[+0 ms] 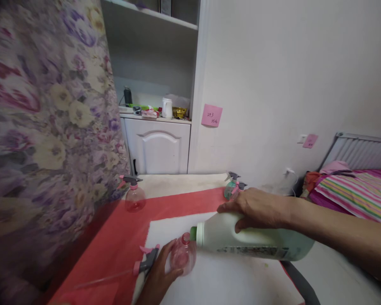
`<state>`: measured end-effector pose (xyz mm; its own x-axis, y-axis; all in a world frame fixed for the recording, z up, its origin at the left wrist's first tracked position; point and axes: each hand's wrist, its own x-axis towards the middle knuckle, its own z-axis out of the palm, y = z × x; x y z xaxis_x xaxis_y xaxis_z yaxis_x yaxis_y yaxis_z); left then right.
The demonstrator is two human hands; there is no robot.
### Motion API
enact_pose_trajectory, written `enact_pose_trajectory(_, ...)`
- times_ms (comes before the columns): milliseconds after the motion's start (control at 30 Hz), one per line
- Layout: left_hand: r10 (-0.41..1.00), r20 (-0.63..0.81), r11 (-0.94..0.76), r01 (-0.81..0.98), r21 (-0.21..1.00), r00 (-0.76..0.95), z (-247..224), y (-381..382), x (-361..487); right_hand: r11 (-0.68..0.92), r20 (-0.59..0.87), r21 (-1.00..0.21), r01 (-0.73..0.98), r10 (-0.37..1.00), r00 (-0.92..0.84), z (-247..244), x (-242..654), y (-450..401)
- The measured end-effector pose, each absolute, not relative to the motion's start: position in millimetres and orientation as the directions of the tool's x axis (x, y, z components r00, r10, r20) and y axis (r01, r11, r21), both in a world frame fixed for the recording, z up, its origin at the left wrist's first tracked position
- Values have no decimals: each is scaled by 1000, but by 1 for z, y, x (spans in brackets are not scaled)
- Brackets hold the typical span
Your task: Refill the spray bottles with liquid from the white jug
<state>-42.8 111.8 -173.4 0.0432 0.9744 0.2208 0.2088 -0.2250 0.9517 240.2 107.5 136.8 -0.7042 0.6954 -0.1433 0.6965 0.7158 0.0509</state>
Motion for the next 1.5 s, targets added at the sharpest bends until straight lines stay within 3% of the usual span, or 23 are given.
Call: enact_pose_trajectory(1500, 977, 209, -211, 254, 944, 36, -172, 110, -43, 736, -131, 65, 673, 675, -726, 138, 240, 108)
